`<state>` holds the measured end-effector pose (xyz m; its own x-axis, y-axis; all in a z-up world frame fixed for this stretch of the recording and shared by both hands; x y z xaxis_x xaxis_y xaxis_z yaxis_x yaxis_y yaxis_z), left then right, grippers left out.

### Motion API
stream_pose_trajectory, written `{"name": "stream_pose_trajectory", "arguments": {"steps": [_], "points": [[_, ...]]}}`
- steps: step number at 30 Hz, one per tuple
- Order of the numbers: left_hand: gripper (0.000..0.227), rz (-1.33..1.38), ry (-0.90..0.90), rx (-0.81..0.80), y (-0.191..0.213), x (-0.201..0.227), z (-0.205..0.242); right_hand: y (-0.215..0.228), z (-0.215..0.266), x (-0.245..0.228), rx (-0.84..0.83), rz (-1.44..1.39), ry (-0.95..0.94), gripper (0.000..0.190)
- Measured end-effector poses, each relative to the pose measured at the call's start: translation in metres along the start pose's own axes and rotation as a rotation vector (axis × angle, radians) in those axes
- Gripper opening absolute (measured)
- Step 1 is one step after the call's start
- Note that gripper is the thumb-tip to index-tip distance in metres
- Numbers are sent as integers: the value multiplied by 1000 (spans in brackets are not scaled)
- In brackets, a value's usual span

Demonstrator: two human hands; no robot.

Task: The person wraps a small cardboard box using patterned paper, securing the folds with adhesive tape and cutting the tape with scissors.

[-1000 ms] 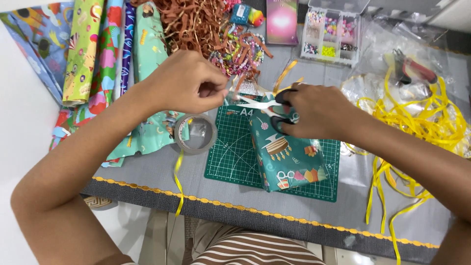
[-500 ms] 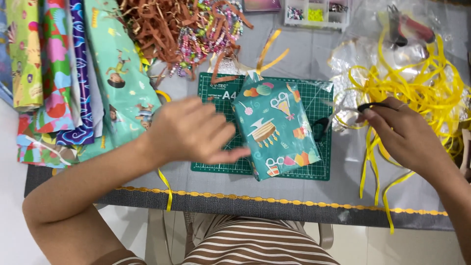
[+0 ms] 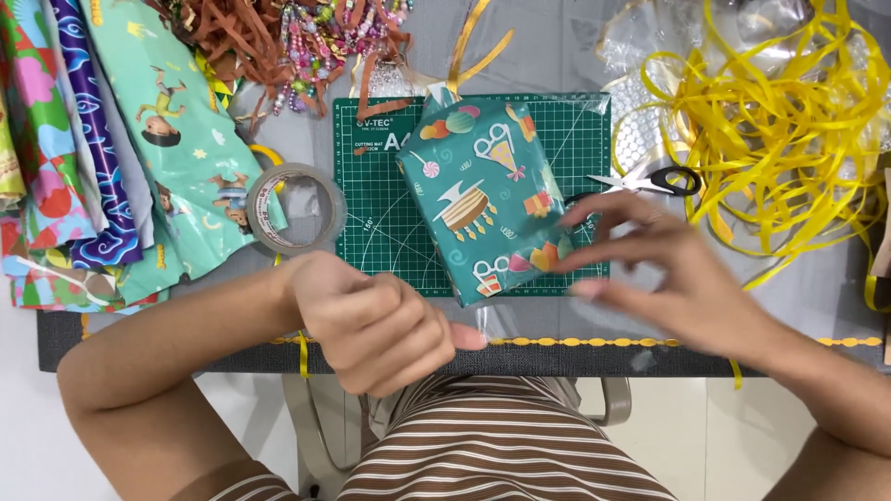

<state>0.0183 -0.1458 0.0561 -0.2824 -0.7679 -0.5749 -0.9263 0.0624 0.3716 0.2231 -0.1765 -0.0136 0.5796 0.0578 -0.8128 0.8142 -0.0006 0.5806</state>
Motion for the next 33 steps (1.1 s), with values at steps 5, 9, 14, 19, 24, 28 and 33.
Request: {"name": "stream_pose_trajectory", "arguments": {"steps": [5,9,14,19,24,28,33], "points": [[55,-27,-58,5,-3,8,-5,-40,-18,-15,-110,-214,78,21],[55,-35,-31,16,-2,5,-2,-48,-25,-11,-131,-303,44,6],[53,-91,-14,-36,-5,2,11,-34,-29,-7,-53,-182,56,13],[55,-45,72,-132,-6,2,32,-15,-36,-1,31,-64,125,12],[57,215,1346,-756,-52,-65,140,19,-43,68,271,-262,-122,30],[85,429,1718,-1279,-78,-38,192,-7,-53,82,246,-340,-268,68],[93,517,1614,-1186,-92,-16,168,-24,-54,78,283,-419,-131,97]]}}
Point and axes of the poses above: each hand's wrist, its own z-axis away from the middle knuckle, its own y-axis out of the back of the hand, x = y × z, the point moved 10 cm from there along -z, towards the middle knuckle, and after that the axes turned 10 degrees about y, right-handed, at the moved point
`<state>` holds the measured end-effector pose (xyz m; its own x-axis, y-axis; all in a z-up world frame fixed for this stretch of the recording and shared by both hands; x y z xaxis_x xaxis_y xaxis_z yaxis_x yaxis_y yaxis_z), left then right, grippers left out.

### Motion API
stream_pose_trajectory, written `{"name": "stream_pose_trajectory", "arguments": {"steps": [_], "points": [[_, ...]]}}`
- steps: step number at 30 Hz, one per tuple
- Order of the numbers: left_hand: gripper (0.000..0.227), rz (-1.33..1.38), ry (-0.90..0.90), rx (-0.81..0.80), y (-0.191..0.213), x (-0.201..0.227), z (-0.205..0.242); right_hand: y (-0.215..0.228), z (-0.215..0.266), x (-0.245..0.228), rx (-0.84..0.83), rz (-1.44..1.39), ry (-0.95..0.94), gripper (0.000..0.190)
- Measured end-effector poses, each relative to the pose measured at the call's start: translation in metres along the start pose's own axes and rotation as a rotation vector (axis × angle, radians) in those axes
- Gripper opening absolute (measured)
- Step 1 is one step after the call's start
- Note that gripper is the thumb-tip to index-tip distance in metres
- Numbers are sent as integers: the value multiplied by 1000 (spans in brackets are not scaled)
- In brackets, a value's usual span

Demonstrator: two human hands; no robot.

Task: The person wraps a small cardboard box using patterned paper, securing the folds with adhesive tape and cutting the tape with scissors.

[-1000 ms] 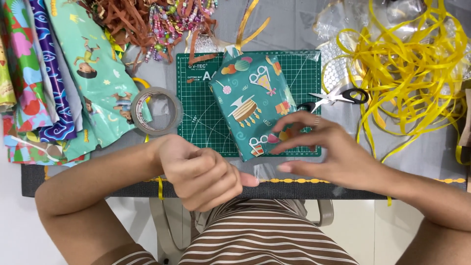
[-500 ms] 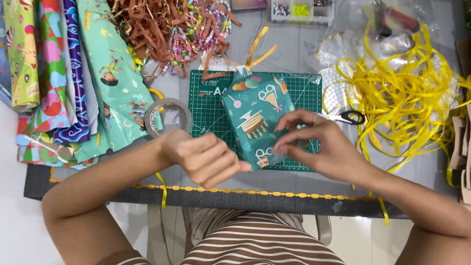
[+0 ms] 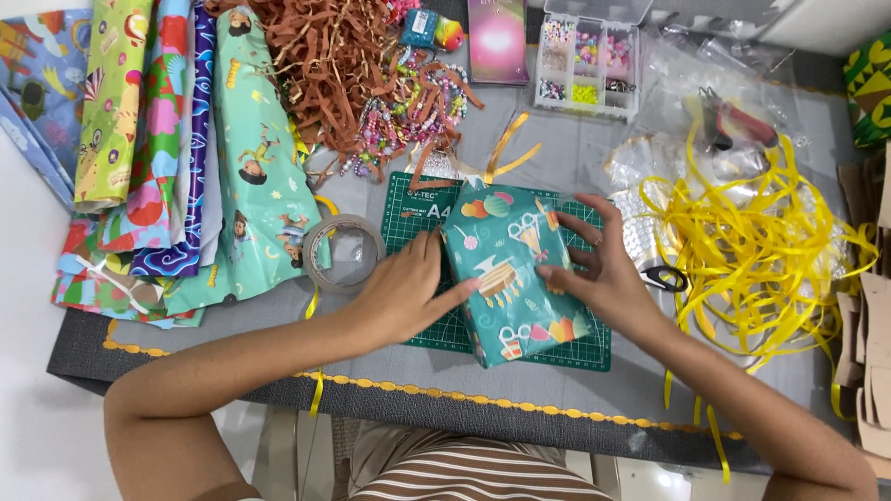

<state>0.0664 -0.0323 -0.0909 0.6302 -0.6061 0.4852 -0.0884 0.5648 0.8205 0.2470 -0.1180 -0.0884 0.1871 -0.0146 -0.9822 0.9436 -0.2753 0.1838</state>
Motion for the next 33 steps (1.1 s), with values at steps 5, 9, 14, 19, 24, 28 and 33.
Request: {"name": "stream_pose_trajectory", "arguments": {"steps": [5,9,14,19,24,28,33], "points": [[86,317,-263,218,28,25,28,3,31,-21,99,-15,321,102],[87,481,-591,442,31,37,55,6,64,-46,143,110,672,103],[83,404,-693,383,30,43,59,6,72,-81,69,329,1045,97],[82,326,-692,388,32,43,60,-5,79,-100,-54,443,1212,92],[64,337,-660,345,46,47,60,-18,72,-116,-74,570,1168,84],[41,392,-642,331,54,50,55,-10,66,-106,-89,379,1066,70],[17,542,-662,346,79,71,52,-9,58,-119,-30,426,944,50]]}}
Point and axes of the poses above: each hand's wrist, its own z-axis away from the middle knuckle, its own y-axis out of the back of the hand, x = y × z, the point moved 10 cm from there along -z, towards the middle knuckle, and after that the axes turned 10 degrees about y, right-handed, at the moved point
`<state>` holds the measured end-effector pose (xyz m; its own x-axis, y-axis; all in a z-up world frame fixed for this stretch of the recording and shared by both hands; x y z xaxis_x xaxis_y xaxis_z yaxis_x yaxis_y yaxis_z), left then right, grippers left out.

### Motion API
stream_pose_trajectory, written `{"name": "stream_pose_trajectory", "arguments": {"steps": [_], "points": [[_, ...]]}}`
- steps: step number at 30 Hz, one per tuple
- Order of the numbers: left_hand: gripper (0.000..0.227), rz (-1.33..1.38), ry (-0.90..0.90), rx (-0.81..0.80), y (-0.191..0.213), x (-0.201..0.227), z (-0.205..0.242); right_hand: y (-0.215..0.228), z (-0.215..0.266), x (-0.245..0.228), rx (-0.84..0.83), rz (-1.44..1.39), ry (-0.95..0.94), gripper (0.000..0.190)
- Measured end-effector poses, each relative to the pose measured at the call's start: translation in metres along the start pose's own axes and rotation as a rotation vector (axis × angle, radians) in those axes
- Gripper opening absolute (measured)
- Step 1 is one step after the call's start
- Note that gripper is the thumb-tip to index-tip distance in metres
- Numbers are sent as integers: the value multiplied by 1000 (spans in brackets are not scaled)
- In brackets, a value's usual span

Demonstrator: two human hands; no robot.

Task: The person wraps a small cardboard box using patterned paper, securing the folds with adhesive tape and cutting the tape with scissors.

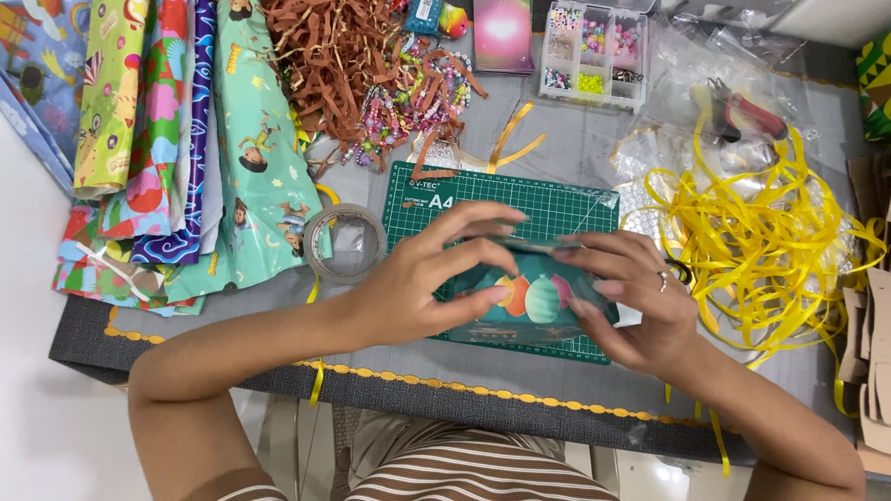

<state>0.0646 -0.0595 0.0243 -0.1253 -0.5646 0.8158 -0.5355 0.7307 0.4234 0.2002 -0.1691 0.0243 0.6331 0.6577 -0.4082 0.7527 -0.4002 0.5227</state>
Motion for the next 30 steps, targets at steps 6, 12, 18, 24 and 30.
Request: {"name": "stream_pose_trajectory", "arguments": {"steps": [6,12,18,24,30], "points": [[30,-60,-21,80,7,15,-12,5,-8,13,-53,92,-299,34],[13,-149,12,72,1,16,-10,8,-9,12,89,-120,-438,57],[15,-49,68,65,0,6,-11,7,-21,-8,90,41,-150,70],[50,86,207,56,-4,-5,-10,12,-20,-15,136,-60,-88,73],[70,9,342,-158,-16,-7,-5,-6,-4,1,-137,-75,-383,57]]}}
Point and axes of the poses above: each hand's wrist, its own z-axis away from the middle knuckle, its own y-axis out of the back of the hand, x = y × z, the point moved 10 cm from there along -z, towards the middle knuckle, and after that the axes turned 10 degrees about y, right-handed, at the moved point
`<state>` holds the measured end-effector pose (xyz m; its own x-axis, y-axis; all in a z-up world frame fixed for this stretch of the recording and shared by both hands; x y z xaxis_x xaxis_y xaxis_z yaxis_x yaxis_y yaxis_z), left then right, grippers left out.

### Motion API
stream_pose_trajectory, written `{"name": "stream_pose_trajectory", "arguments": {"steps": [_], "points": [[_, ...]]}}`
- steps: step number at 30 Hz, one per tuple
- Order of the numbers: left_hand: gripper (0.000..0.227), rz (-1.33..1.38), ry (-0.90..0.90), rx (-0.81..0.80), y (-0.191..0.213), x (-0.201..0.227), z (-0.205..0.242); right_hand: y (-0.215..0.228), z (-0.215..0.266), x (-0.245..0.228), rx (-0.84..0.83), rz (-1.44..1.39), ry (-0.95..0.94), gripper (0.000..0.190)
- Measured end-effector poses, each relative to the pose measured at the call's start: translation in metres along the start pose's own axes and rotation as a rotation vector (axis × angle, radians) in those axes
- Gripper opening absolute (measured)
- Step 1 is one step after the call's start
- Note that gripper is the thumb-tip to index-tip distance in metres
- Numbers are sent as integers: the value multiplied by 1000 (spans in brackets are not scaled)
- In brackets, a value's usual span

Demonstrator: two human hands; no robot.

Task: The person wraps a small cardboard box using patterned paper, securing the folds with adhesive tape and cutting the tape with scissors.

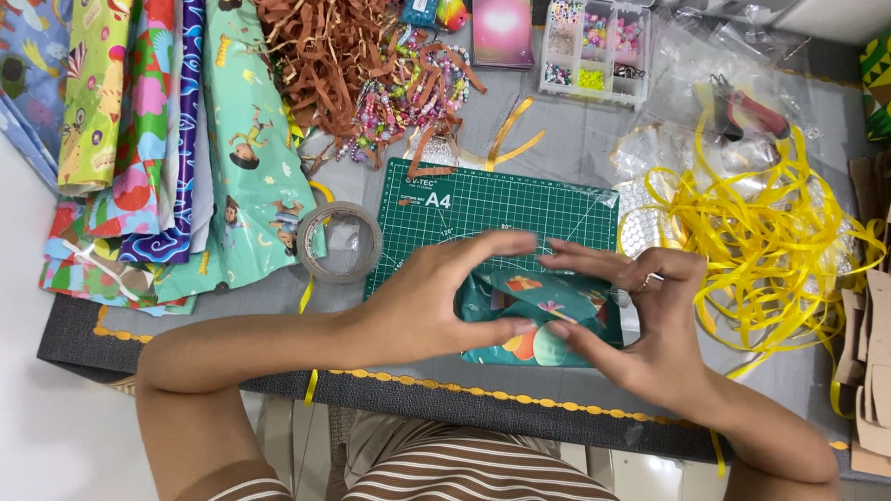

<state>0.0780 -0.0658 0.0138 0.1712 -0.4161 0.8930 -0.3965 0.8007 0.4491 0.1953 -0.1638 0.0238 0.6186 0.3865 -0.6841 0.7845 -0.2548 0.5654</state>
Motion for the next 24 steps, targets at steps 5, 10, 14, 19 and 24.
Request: {"name": "stream_pose_trajectory", "arguments": {"steps": [5,10,14,19,24], "points": [[56,233,177,-87,-10,-21,0,-8,-5,3,29,-349,-103,46],[48,373,213,-80,-7,-27,-3,-15,-1,20,50,-423,-202,43],[50,332,261,-75,-6,-29,-1,-11,-3,8,62,-345,-116,41],[46,293,227,-57,-10,-31,0,-10,1,6,34,-195,-75,37],[46,298,2,-9,-11,-22,4,-6,-2,-12,77,-76,96,39]]}}
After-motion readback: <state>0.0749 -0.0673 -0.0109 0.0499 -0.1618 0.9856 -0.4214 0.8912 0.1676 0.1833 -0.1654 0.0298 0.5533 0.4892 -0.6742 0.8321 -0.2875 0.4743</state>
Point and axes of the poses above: each hand's wrist, its own z-axis away from the middle knuckle, its own y-axis out of the back of the hand, x = y × z, the point moved 10 cm from there along -z, towards the middle knuckle, and after that the axes turned 10 degrees about y, right-handed, at the moved point
